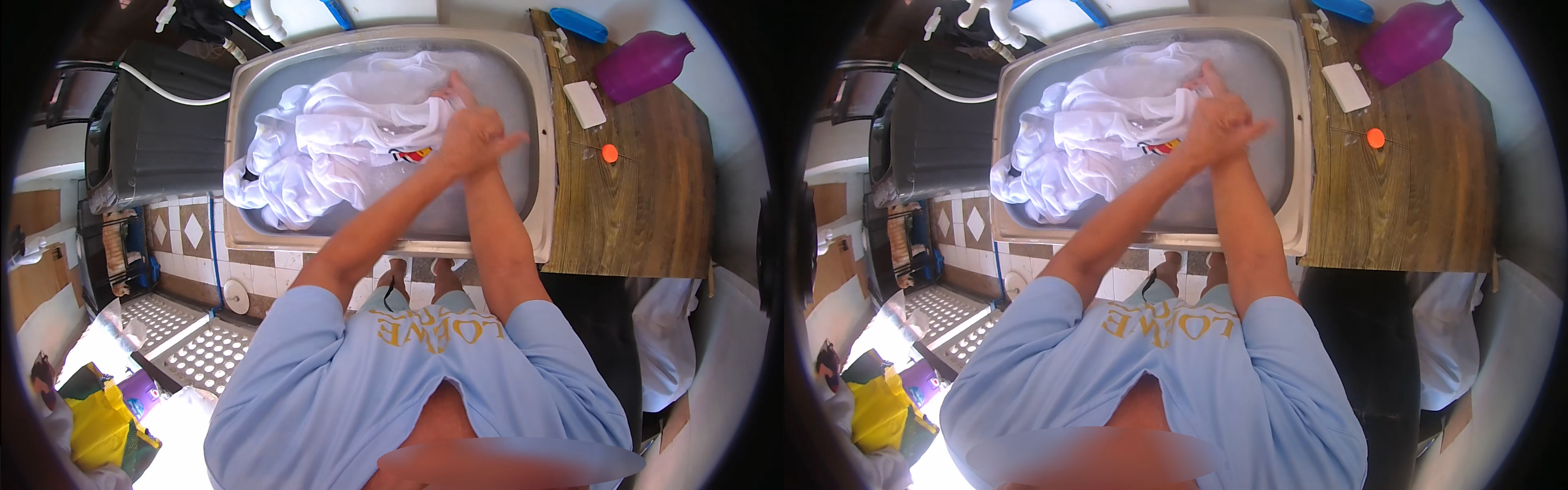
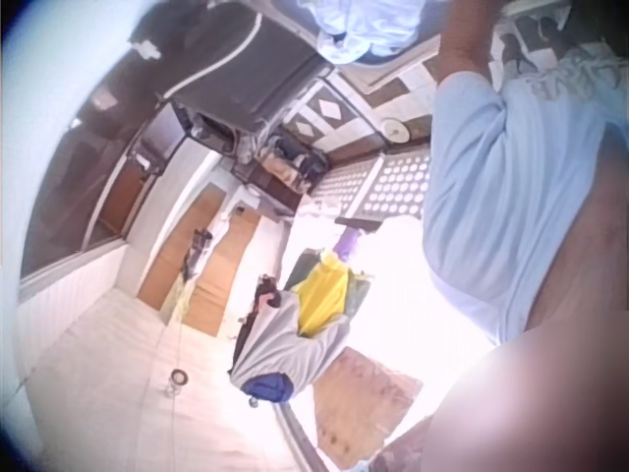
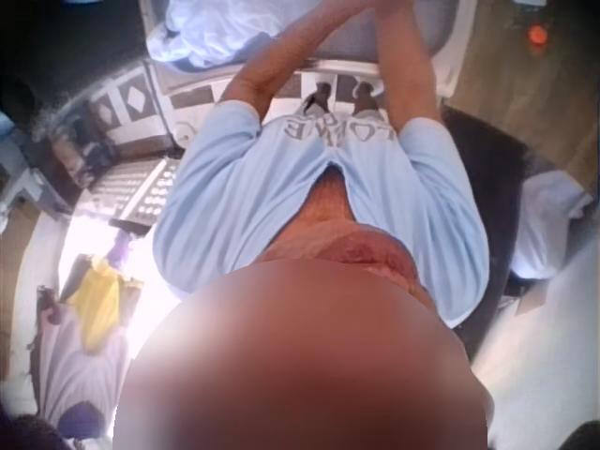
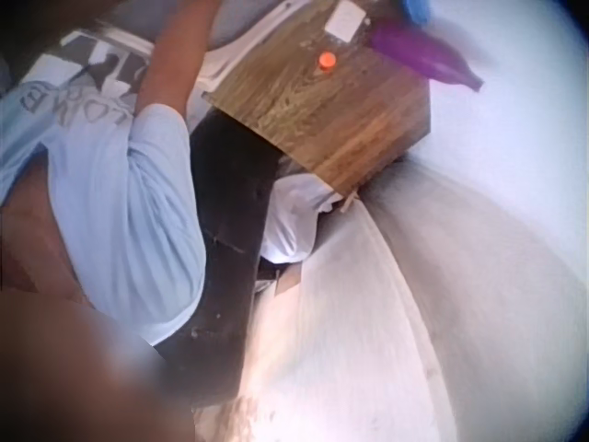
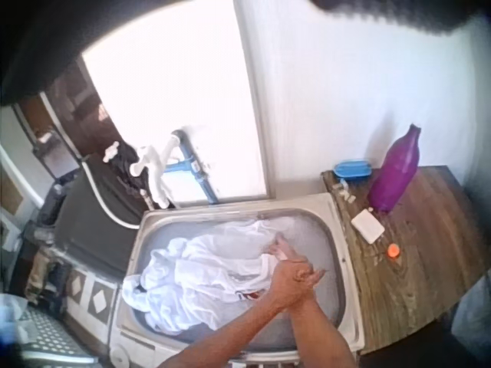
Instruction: The person takes white clothes out of a washing machine, places them into a sink filled with soapy water, and scrubs the fabric by hand.
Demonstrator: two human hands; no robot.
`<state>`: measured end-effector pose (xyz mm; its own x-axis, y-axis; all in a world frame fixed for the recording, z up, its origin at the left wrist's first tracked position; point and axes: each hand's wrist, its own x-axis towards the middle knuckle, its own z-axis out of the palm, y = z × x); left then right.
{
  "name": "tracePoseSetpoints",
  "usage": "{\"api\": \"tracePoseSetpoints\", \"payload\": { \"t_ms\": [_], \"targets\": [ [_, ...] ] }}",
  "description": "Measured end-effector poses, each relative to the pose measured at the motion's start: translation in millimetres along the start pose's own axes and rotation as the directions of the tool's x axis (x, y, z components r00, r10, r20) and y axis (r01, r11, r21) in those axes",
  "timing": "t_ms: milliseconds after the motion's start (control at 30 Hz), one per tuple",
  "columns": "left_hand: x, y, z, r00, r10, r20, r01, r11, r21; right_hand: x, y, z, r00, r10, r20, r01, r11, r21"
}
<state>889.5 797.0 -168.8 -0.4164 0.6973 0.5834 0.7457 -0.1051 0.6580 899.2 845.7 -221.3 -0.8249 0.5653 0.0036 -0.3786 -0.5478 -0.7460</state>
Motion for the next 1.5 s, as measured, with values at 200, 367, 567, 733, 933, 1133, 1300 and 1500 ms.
{"api": "tracePoseSetpoints", "payload": {
  "t_ms": [200,367,567,733,933,1133,1300,1500],
  "targets": [
    [33,-73,-30,0.937,-0.305,-0.169,0.322,0.942,0.089,27,2,35,0.854,0.430,-0.293,-0.347,0.890,0.294],
    [38,-84,-17,0.988,-0.137,-0.072,0.136,0.990,-0.023,20,9,-25,0.967,0.148,0.206,-0.227,0.866,0.446],
    [40,-77,-10,0.978,-0.085,-0.191,0.114,0.982,0.151,20,12,-10,0.990,0.040,0.136,-0.114,0.797,0.593],
    [39,-102,-27,0.940,-0.323,-0.111,0.299,0.935,-0.189,29,-19,30,0.796,0.493,-0.352,-0.350,0.848,0.397],
    [54,-41,-40,0.682,-0.701,0.209,0.614,0.392,-0.685,33,-19,19,0.830,0.415,-0.373,-0.278,0.887,0.369],
    [26,-57,-7,0.999,0.026,-0.033,-0.024,0.998,0.056,20,-1,9,0.962,0.237,-0.133,-0.194,0.942,0.274],
    [44,-83,-17,0.993,-0.074,-0.097,0.096,0.964,0.246,25,-10,22,0.916,0.361,-0.177,-0.253,0.860,0.444],
    [27,-107,-26,0.946,-0.293,-0.138,0.281,0.955,-0.099,25,-19,37,0.760,0.533,-0.372,-0.386,0.831,0.401]
  ]
}}
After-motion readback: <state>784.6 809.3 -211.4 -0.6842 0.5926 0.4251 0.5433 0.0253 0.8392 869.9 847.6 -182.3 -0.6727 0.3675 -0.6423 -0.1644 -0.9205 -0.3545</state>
